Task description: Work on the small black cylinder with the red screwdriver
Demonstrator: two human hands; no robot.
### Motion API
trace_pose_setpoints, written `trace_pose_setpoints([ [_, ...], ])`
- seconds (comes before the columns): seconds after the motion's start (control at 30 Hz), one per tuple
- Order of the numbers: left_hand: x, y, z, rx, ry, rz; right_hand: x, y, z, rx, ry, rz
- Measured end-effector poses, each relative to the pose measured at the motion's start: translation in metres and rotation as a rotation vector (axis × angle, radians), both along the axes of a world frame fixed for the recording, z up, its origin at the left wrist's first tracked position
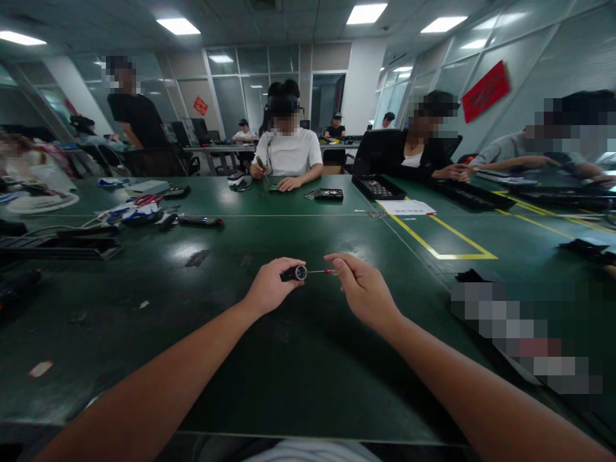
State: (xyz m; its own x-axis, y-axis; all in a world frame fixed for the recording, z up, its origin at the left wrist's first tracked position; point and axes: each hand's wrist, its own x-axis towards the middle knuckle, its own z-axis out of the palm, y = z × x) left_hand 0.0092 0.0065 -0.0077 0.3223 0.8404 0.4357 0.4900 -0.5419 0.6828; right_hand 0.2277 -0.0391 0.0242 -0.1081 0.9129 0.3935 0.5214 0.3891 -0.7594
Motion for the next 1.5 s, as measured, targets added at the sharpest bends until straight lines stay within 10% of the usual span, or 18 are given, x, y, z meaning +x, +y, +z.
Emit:
trace_pose_setpoints([
  [1.5, 0.001, 0.000, -0.004, -0.003, 0.017, -0.042, -0.004, 0.000, -0.005, 0.050, 0.127, -0.032],
])
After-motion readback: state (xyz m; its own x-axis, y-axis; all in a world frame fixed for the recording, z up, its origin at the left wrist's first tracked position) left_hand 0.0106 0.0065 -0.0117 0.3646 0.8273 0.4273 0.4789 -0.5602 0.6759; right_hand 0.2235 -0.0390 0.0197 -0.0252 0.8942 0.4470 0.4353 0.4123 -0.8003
